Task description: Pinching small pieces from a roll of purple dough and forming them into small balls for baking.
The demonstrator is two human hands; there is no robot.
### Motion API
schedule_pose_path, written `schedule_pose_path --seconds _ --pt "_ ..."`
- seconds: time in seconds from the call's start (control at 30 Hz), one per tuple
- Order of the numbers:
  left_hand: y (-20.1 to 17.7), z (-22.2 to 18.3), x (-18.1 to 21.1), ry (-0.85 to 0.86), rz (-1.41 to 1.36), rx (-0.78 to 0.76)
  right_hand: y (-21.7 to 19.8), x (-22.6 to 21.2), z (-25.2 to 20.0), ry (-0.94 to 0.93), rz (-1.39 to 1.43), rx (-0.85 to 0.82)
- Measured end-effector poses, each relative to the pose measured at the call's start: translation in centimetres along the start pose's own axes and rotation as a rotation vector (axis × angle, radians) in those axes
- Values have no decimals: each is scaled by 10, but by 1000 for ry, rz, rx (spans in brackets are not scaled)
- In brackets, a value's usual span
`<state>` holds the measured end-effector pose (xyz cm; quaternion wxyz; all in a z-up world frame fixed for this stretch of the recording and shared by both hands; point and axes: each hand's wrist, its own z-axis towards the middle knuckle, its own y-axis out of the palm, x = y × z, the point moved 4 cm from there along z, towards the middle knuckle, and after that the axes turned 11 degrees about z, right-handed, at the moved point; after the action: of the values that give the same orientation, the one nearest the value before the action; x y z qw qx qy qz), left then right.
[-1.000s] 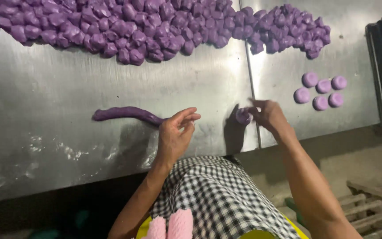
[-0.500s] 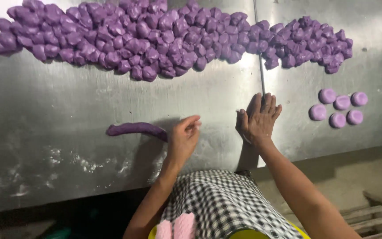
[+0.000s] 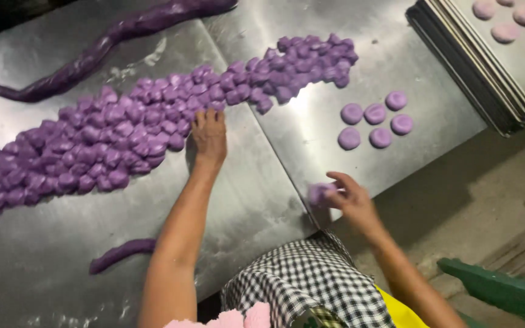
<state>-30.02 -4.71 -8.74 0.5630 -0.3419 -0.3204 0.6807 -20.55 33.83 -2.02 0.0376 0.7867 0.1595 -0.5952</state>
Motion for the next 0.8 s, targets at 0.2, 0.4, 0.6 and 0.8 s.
schedule_pose_path --seconds 0.2,0.4,0.6,0.8 --pt "6 16 -7 101 149 -51 -183 -163 -35 -304 -226 497" --pt "-93 22 5 -409 -452 49 -286 -97 121 -547 -649 435" --pt "-159 -90 29 -1148 -1555 118 -107 -10 115 -829 -765 316" --pt "-204 -239 38 -1400 -1609 178 32 -9 34 -720 -296 -592"
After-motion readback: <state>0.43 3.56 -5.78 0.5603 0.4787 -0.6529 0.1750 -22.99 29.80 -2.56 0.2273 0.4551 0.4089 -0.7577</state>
